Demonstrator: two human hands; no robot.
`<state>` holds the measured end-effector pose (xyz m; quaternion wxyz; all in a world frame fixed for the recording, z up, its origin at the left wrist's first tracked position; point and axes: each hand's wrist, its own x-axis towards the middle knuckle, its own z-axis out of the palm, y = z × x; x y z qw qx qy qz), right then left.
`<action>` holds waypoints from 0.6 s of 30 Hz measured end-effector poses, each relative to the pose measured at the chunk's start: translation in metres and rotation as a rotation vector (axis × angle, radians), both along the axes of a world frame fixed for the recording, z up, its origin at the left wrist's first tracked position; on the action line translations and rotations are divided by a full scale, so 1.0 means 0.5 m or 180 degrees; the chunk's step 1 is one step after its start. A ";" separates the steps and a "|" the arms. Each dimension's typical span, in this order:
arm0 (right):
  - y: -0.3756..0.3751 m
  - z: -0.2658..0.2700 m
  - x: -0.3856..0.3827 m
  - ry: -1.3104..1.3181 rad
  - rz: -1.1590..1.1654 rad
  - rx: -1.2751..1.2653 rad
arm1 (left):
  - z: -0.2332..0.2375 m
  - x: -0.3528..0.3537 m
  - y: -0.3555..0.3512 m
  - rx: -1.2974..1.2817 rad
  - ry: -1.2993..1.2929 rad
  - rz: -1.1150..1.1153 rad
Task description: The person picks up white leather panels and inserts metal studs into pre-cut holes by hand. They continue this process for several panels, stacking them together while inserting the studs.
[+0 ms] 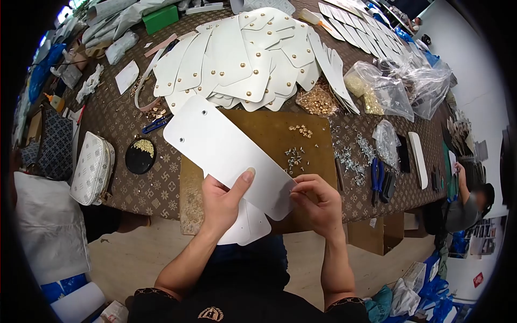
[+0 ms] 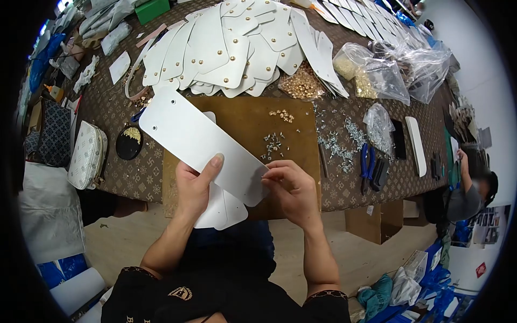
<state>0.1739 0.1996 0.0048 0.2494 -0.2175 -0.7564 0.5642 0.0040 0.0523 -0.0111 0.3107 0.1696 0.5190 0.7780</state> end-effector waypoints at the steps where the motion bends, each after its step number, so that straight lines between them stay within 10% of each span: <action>1: 0.001 0.000 -0.001 -0.0079 -0.0004 0.0156 | 0.001 0.001 -0.001 0.0029 0.0071 -0.0007; 18: 0.000 -0.002 -0.003 -0.0147 -0.0197 -0.0361 | 0.004 0.001 -0.006 0.0245 0.0040 -0.0163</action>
